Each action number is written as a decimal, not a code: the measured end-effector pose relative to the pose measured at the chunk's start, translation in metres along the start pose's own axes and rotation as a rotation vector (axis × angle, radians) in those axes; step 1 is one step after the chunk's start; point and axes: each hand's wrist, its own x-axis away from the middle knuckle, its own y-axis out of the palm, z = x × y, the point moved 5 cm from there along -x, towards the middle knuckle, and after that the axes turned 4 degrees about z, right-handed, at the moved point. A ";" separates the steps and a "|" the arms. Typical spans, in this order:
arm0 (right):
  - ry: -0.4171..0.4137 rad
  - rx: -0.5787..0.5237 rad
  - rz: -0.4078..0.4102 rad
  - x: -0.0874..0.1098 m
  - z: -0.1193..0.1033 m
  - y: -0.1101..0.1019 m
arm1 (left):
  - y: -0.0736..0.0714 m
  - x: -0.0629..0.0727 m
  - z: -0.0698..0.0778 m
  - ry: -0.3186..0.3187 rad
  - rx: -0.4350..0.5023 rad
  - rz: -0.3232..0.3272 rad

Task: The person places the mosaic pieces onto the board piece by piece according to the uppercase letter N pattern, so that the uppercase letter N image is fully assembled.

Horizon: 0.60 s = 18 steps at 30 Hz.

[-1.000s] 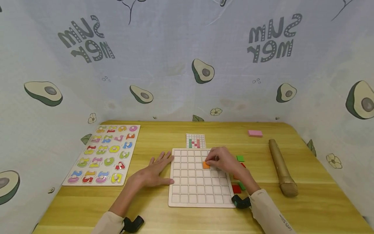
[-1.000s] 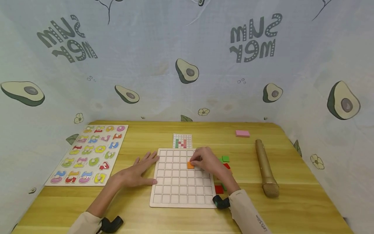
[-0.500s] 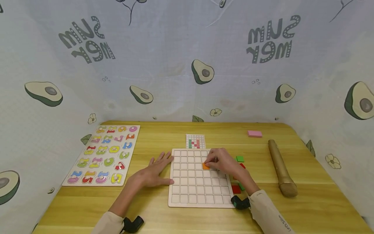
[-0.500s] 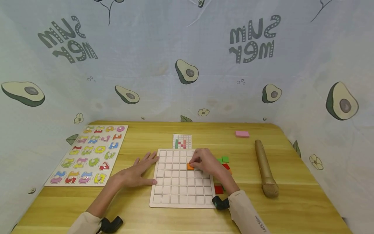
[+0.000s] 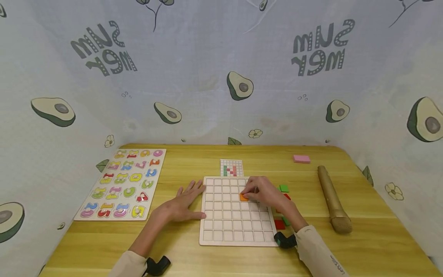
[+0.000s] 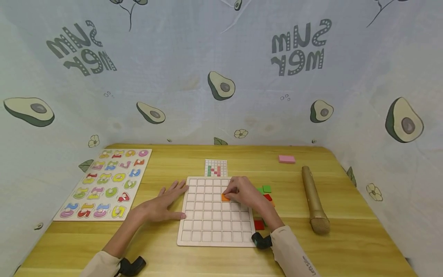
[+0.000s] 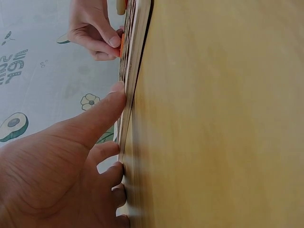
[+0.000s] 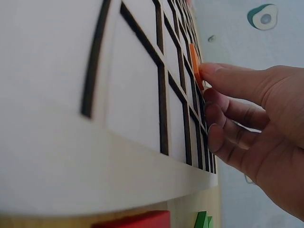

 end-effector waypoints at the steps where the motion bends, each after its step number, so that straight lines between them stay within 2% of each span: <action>1: 0.001 0.000 0.000 0.001 0.000 0.000 | 0.000 0.000 0.000 -0.001 0.000 -0.002; 8: -0.010 -0.025 0.010 0.002 0.002 -0.005 | 0.000 0.001 0.002 -0.007 0.005 -0.003; 13: -0.055 -0.019 0.046 0.005 0.006 -0.022 | 0.001 0.001 0.001 -0.005 0.009 -0.005; 18: -0.018 -0.018 -0.007 0.012 0.010 -0.041 | 0.001 0.001 0.001 -0.010 0.002 -0.007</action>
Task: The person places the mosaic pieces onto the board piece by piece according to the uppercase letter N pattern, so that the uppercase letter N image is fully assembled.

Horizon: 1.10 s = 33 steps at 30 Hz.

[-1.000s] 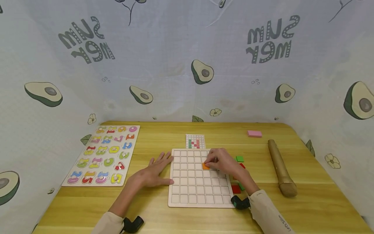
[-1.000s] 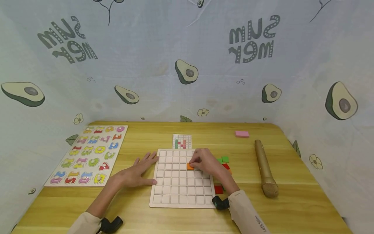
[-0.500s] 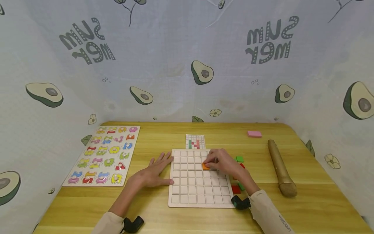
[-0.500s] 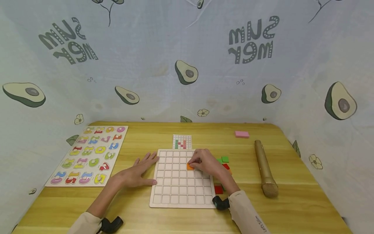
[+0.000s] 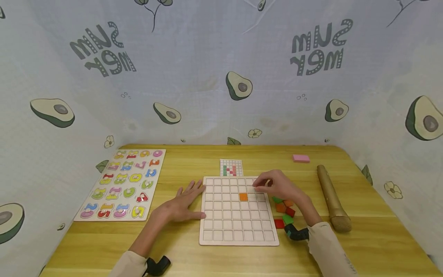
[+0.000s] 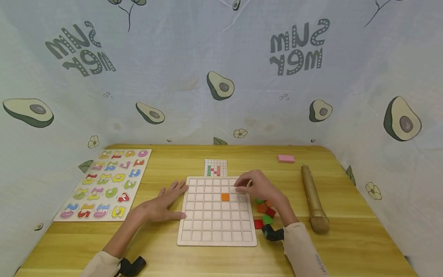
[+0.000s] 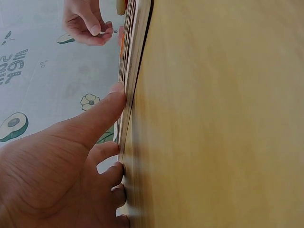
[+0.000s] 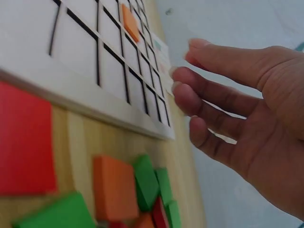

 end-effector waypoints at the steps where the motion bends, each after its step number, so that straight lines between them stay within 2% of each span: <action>1: 0.007 -0.002 -0.016 0.002 0.002 -0.003 | 0.000 0.000 0.000 -0.002 -0.002 0.001; 8: 0.081 -0.019 -0.094 0.014 0.020 -0.020 | 0.000 0.000 0.000 -0.001 -0.005 0.002; 13: 0.096 -0.089 -0.155 0.026 0.030 -0.031 | 0.001 -0.001 0.000 0.016 0.019 0.002; 17: 0.116 -0.152 -0.227 0.038 0.036 -0.042 | 0.004 -0.002 -0.005 0.030 0.025 0.008; 20: 0.165 -0.157 -0.260 0.047 0.042 -0.049 | 0.006 -0.002 -0.009 0.041 0.036 0.013; 26: 0.264 -0.112 -0.276 0.054 0.054 -0.051 | 0.002 0.000 -0.005 0.027 0.035 0.001; 33: 0.277 -0.079 -0.224 0.049 0.057 -0.049 | -0.002 0.001 -0.001 0.002 0.008 0.001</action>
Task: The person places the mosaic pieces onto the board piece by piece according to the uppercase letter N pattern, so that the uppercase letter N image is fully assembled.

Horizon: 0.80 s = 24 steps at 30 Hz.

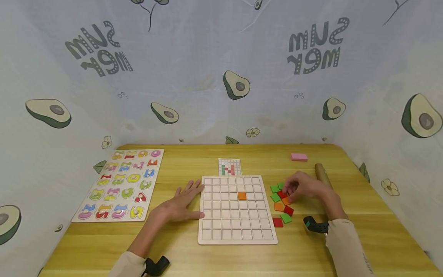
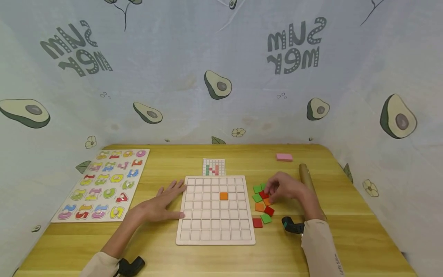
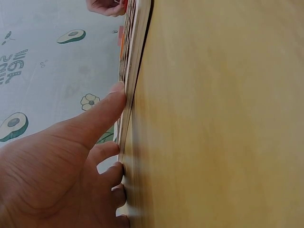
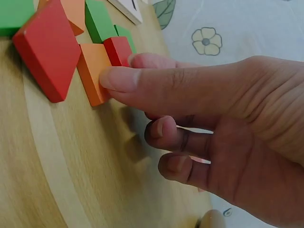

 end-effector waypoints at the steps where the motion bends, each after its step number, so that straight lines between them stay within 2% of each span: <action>1: -0.002 0.010 0.010 -0.001 -0.001 0.000 | 0.000 0.000 0.000 0.001 0.001 0.001; 9: -0.028 0.068 0.052 -0.004 -0.002 -0.001 | 0.000 -0.002 -0.002 -0.003 0.003 -0.001; 16: -0.016 0.120 0.144 -0.004 -0.001 -0.004 | 0.001 -0.002 -0.003 -0.001 0.000 -0.001; 19: -0.016 0.111 0.139 -0.002 -0.001 -0.005 | 0.001 -0.002 -0.002 0.001 0.002 0.001; 24: 0.008 0.074 0.086 0.001 -0.001 -0.003 | 0.001 -0.001 -0.001 0.008 0.011 0.001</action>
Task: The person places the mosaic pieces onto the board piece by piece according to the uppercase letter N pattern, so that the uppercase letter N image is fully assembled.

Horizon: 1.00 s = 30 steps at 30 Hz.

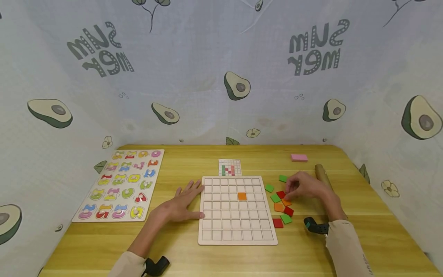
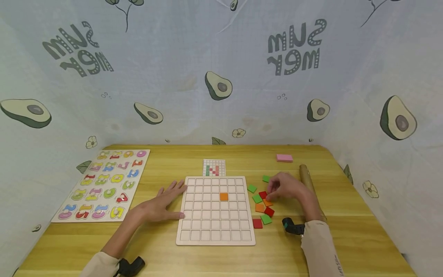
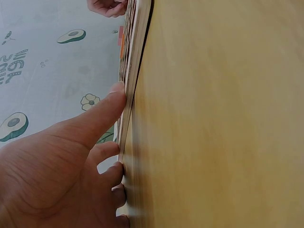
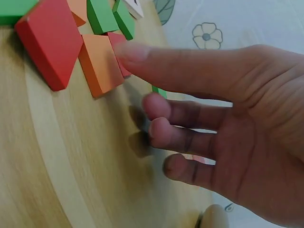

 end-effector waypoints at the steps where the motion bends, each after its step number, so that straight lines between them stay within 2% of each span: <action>1: 0.005 -0.003 -0.009 0.000 0.000 0.000 | 0.000 0.000 0.000 0.000 -0.001 -0.001; 9: 0.037 -0.030 -0.073 0.000 0.005 0.003 | 0.003 -0.002 -0.008 0.001 -0.004 0.004; 13: 0.022 -0.046 -0.079 0.000 0.006 0.004 | 0.007 -0.005 -0.015 0.002 -0.016 0.009; 19: 0.013 -0.044 -0.060 0.000 0.008 0.004 | 0.009 -0.005 -0.016 0.020 -0.014 0.024; 22: 0.013 -0.018 -0.025 0.000 0.010 0.003 | 0.010 -0.007 -0.018 0.027 -0.018 0.024; 27: -0.024 0.068 0.088 -0.003 0.009 0.003 | 0.009 -0.006 -0.016 0.026 -0.020 0.016; 30: -0.047 0.098 0.134 -0.006 0.007 0.004 | 0.005 -0.004 -0.013 0.034 0.009 0.018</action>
